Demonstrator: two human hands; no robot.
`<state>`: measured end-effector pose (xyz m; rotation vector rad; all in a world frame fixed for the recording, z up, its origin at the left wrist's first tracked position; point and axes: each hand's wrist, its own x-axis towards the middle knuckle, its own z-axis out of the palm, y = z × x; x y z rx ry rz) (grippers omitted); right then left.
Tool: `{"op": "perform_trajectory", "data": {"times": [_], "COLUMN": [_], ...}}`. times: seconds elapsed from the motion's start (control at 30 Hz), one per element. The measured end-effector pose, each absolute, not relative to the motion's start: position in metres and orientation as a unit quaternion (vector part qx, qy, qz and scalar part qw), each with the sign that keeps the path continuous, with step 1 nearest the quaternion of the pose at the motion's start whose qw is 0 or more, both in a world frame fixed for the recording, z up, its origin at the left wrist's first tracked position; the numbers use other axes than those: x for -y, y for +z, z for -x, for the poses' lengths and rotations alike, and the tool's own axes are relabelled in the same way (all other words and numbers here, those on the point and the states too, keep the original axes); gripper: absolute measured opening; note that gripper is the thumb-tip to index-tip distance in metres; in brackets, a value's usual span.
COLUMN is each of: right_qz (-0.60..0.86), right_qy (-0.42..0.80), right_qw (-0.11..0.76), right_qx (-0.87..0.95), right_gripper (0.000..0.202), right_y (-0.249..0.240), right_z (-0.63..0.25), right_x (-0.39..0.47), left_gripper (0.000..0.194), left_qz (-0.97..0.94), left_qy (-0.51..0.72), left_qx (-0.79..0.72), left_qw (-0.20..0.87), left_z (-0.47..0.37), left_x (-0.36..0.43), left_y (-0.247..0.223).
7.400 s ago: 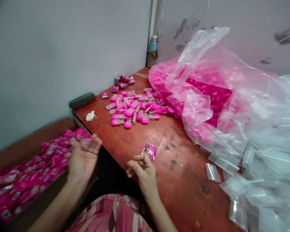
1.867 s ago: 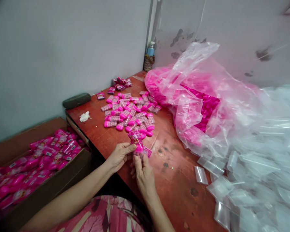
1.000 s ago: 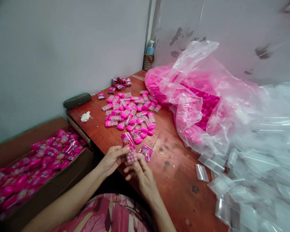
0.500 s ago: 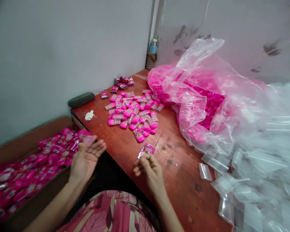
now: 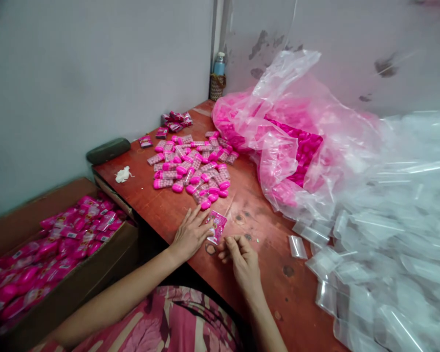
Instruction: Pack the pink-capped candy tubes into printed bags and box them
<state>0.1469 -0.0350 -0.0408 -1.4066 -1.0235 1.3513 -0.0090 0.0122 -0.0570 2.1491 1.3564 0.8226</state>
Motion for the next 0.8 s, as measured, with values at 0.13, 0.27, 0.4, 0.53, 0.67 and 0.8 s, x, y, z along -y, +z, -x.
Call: {"op": "perform_trajectory", "data": {"times": [0.13,0.27,0.4,0.53,0.67,0.8], "right_qz": [0.587,0.576,0.533,0.500,0.480,0.504], "right_qy": [0.505,0.460,0.522,0.561,0.568,0.318], "right_qw": [0.458,0.513,0.527,0.511,0.389,0.319], "right_qx": [0.436,0.439,0.407,0.418,0.543,0.737], "right_gripper": [0.025,0.035,0.037,0.036,0.029,0.020], "right_y": [-0.047,-0.051,-0.045,-0.035,-0.026,-0.016], "right_z": [-0.148,-0.137,-0.128,-0.125,-0.127,-0.144], "right_x": [0.029,0.018,0.005,-0.002,-0.016,-0.063], "left_gripper": [0.024,0.025,0.032,0.037,0.028,0.024], "left_qz": [-0.775,-0.733,-0.646,-0.465,-0.324,-0.262], "left_qy": [0.301,0.379,0.469,0.481,0.426,0.444], "left_qx": [-0.508,-0.491,-0.461,-0.458,-0.419,-0.447], "left_qw": [0.225,0.279,0.387,0.586,0.733,0.731], "left_z": [0.009,0.007,0.008,0.016,0.024,0.030], "left_x": [-0.009,-0.004,0.001,-0.002,-0.009,-0.010], "left_y": [-0.061,-0.055,-0.038,-0.028,-0.037,-0.045]}}
